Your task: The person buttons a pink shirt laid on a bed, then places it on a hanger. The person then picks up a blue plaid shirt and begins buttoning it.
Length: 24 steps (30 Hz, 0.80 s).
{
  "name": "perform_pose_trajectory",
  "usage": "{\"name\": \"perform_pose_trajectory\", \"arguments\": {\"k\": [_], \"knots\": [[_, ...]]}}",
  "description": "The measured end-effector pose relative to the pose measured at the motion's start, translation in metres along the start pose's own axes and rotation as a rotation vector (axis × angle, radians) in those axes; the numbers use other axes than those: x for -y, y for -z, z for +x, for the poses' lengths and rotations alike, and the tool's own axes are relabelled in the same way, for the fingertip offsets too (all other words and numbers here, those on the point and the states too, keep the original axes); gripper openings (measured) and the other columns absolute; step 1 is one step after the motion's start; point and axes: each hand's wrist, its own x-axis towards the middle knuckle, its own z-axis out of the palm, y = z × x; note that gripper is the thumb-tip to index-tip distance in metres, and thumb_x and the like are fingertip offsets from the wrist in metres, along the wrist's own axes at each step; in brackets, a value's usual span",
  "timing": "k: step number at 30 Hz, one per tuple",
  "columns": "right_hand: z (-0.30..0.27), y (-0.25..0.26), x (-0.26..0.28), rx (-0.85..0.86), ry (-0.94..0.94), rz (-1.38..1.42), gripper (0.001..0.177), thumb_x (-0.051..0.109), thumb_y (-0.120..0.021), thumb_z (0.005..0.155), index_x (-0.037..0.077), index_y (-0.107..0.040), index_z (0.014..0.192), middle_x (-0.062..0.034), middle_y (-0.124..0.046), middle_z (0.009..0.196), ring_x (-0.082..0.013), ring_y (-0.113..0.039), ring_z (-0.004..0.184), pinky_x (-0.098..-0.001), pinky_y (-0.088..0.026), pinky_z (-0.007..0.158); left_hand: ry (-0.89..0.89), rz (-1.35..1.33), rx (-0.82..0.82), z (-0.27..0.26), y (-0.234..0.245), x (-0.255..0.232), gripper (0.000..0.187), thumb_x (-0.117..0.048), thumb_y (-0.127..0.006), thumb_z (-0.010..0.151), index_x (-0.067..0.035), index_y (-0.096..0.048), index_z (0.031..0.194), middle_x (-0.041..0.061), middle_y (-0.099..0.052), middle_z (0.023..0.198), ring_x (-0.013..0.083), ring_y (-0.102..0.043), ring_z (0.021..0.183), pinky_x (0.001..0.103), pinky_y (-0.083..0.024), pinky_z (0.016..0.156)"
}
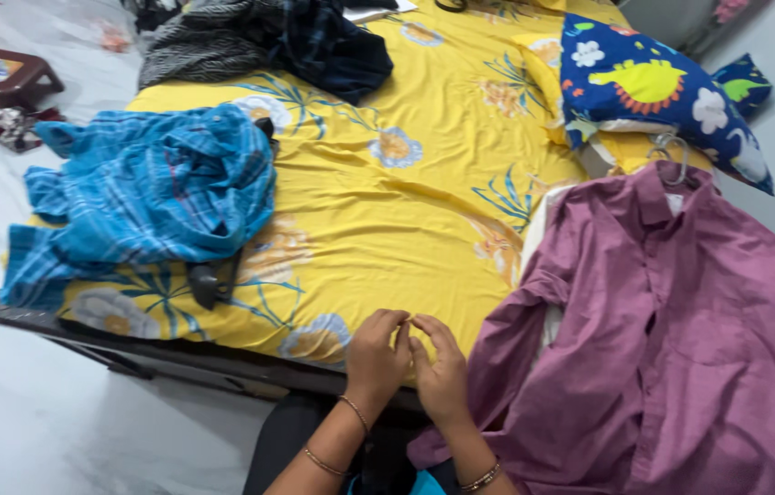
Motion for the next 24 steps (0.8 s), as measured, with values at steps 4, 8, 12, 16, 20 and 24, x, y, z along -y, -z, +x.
{"name": "perform_pose_trajectory", "arguments": {"k": [4,8,12,16,20,24], "knots": [[0.006,-0.049,0.015,0.111,0.024,0.047,0.030,0.012,-0.068,0.092,0.000,-0.069,0.120,-0.0159,-0.071,0.126,-0.0296,-0.066,0.122,-0.0380,-0.049,0.105,0.020,0.117,-0.078,0.006,0.043,0.040,0.011,-0.006,-0.071,0.083,-0.003,-0.071,0.094,0.014,-0.072,0.091,0.0365,-0.069,0.084,0.044,-0.054,0.074],[0.018,-0.098,0.029,0.191,0.062,0.098,0.030,0.014,-0.070,0.092,0.000,-0.070,0.118,-0.0161,-0.071,0.124,-0.0290,-0.068,0.119,-0.0373,-0.051,0.104,-0.023,0.319,-0.132,0.031,0.087,0.097,0.014,-0.008,-0.071,0.084,-0.004,-0.070,0.097,0.015,-0.071,0.096,0.0381,-0.067,0.089,0.047,-0.052,0.080],[0.033,-0.140,0.039,0.279,-0.037,0.156,0.032,0.017,-0.070,0.090,0.002,-0.071,0.118,-0.0137,-0.072,0.122,-0.0250,-0.070,0.110,-0.0366,-0.053,0.095,0.075,0.577,-0.101,0.063,0.124,0.148,0.018,-0.012,-0.073,0.085,-0.008,-0.069,0.101,0.010,-0.070,0.106,0.0337,-0.065,0.101,0.047,-0.049,0.084],[0.051,-0.183,0.028,0.313,-0.070,0.160,0.032,0.019,-0.070,0.090,0.002,-0.072,0.117,-0.0116,-0.074,0.119,-0.0208,-0.072,0.105,-0.0350,-0.055,0.089,0.056,0.683,-0.112,0.096,0.137,0.200,0.029,-0.015,-0.075,0.082,-0.007,-0.069,0.109,0.008,-0.070,0.117,0.0306,-0.063,0.111,0.047,-0.047,0.091],[0.073,-0.229,0.003,0.388,-0.198,0.244,0.035,0.020,-0.067,0.093,0.002,-0.070,0.123,-0.0118,-0.075,0.120,-0.0221,-0.073,0.104,-0.0343,-0.058,0.091,0.037,0.914,-0.072,0.112,0.135,0.246,0.042,-0.019,-0.076,0.075,-0.008,-0.070,0.115,0.008,-0.070,0.125,0.0322,-0.058,0.125,0.051,-0.042,0.100],[0.086,-0.268,-0.021,0.491,-0.192,0.271,0.042,0.018,-0.065,0.095,0.001,-0.064,0.133,-0.0149,-0.071,0.129,-0.0232,-0.070,0.116,-0.0346,-0.055,0.098,0.071,1.071,0.006,0.119,0.139,0.270,0.025,-0.021,-0.073,0.077,-0.012,-0.075,0.100,0.007,-0.072,0.112,0.0344,-0.054,0.127,0.060,-0.031,0.108]]}}
